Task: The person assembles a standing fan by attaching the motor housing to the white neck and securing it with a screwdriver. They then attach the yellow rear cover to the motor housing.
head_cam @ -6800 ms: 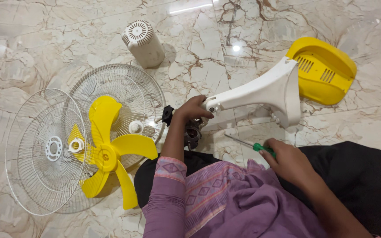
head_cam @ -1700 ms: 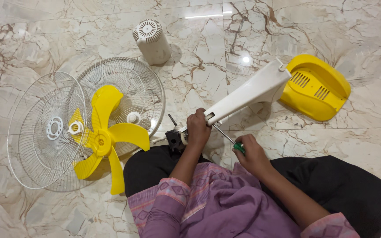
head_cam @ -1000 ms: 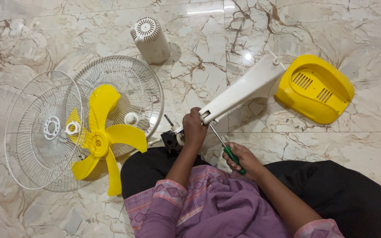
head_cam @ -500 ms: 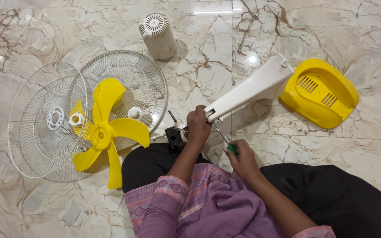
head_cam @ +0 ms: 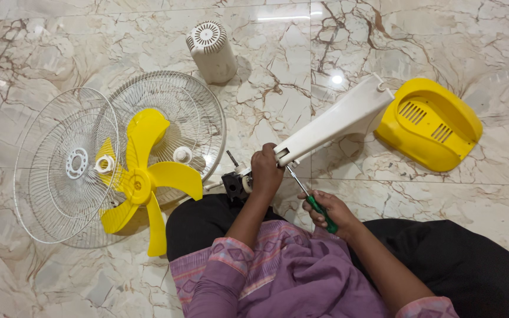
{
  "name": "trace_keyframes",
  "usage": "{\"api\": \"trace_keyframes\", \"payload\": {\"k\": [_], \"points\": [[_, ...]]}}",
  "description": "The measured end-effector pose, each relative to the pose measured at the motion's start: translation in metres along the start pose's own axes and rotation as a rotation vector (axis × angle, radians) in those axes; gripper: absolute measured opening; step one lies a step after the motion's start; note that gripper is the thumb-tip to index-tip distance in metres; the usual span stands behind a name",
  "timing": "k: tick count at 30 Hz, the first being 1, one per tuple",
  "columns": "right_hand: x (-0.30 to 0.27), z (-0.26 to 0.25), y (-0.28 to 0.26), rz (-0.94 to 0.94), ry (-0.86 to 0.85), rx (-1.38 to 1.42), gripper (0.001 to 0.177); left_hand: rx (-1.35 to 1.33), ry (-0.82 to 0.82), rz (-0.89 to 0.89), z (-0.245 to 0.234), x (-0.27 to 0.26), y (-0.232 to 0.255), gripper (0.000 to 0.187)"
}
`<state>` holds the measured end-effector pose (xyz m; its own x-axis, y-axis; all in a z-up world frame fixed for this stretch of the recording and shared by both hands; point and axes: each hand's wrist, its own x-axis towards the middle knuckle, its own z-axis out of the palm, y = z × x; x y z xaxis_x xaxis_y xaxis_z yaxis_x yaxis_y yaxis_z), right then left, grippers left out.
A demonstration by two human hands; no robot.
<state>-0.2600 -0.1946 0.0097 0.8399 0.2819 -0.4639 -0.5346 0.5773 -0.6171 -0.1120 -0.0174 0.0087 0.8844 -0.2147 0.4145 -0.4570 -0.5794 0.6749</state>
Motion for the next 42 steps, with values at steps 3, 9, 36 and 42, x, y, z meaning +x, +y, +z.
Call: {"api": "trace_keyframes", "payload": {"k": [3, 9, 36, 42], "points": [[-0.003, 0.018, -0.001, -0.029, 0.193, -0.243, 0.031, -0.004, 0.002, 0.026, -0.001, -0.001, -0.002, 0.049], [-0.011, 0.044, 0.009, -0.289, 0.413, -0.6, 0.027, 0.03, -0.132, 0.06, -0.01, 0.008, -0.008, 0.051], [0.039, 0.053, -0.01, -0.125, 0.086, 0.769, 0.033, 0.016, -0.683, -0.143, -0.005, 0.084, -0.04, 0.07], [0.041, 0.073, -0.021, -0.222, 0.322, 0.454, 0.044, 0.023, -0.746, -0.199, 0.02, 0.098, -0.072, 0.068]]}}
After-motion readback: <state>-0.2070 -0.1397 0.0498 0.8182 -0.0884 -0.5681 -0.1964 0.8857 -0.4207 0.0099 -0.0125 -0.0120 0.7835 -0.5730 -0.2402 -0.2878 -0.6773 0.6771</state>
